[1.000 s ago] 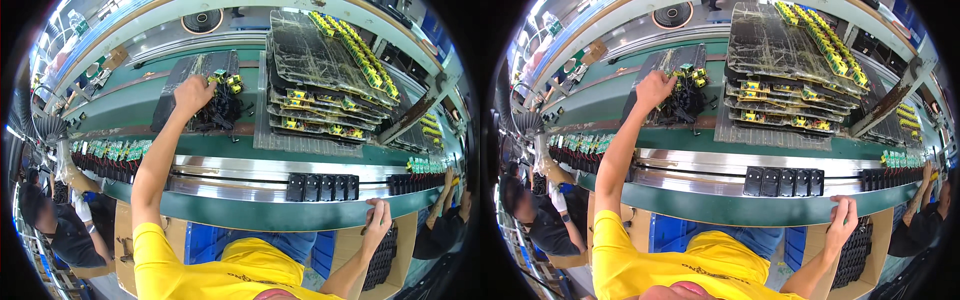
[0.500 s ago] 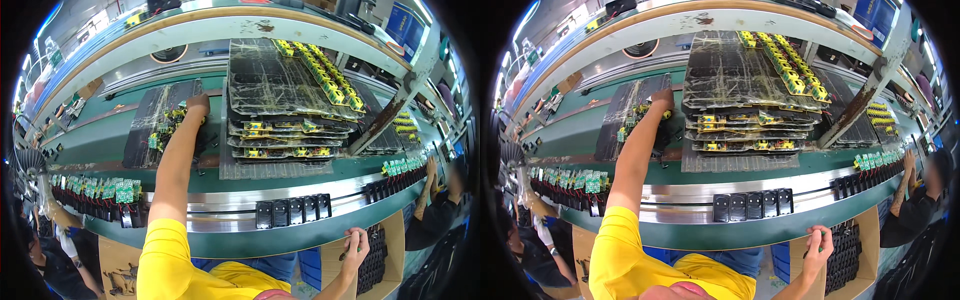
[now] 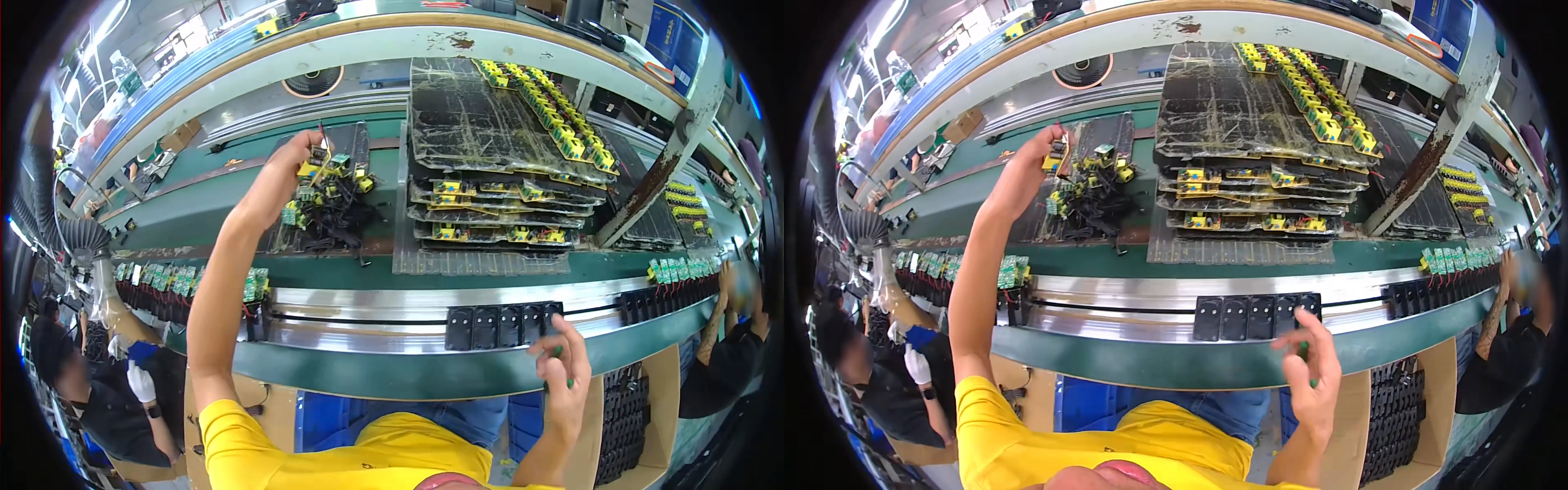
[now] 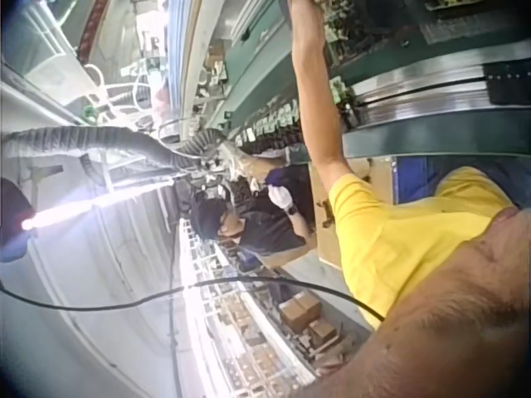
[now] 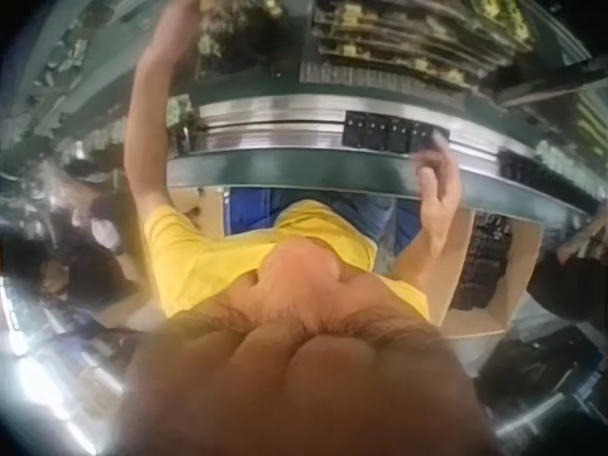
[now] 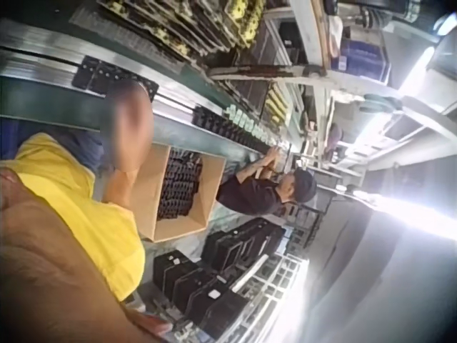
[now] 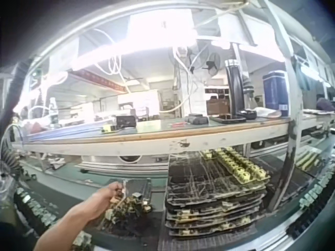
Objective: Trimming and placing circuit boards onto an assembly line conveyor belt.
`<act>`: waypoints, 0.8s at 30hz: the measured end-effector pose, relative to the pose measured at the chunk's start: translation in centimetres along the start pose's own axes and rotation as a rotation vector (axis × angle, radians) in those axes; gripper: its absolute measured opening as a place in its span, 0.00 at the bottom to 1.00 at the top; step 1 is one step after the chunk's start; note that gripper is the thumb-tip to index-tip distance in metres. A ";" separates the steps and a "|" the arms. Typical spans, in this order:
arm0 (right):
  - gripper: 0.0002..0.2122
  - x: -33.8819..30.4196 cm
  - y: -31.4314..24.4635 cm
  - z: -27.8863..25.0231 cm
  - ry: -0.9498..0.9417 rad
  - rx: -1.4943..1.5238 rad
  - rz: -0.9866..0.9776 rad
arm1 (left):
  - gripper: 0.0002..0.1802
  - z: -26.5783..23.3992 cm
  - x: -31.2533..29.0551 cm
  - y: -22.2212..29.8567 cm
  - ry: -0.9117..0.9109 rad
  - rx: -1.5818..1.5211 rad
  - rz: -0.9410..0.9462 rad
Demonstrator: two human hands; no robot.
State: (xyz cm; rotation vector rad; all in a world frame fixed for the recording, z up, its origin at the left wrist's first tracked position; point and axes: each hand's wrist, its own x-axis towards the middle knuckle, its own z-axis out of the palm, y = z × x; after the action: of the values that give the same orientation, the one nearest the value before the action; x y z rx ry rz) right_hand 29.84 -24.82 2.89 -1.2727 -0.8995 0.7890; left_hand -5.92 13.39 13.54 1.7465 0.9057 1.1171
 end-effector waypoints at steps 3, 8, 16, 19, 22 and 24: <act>0.26 1.8 -1.8 4.0 -0.135 -0.124 -0.256 | 0.11 2.8 -4.7 5.1 -0.026 -0.131 0.104; 0.26 2.7 -3.6 6.5 -0.239 -0.226 -0.471 | 0.12 7.9 -6.5 5.8 0.067 0.322 0.268; 0.21 3.2 -4.3 7.2 -0.127 -0.370 -0.473 | 0.15 11.1 -6.9 5.2 -0.151 0.390 0.401; 0.20 4.2 -5.3 8.8 -0.076 -0.355 -0.436 | 0.14 11.5 -7.4 6.4 -0.170 0.365 0.482; 0.19 5.5 -5.8 10.4 0.020 -0.289 -0.436 | 0.11 12.0 -6.9 6.3 -0.242 0.414 0.600; 0.18 5.3 -5.1 10.2 -0.012 -0.302 -0.458 | 0.11 11.5 -7.1 2.9 -0.234 0.269 0.412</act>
State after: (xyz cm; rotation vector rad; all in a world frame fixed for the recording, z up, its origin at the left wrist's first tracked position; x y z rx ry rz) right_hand 23.17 -16.31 9.20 -1.2508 -1.2967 0.3055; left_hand 2.73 2.89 11.24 2.3052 0.5850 1.0470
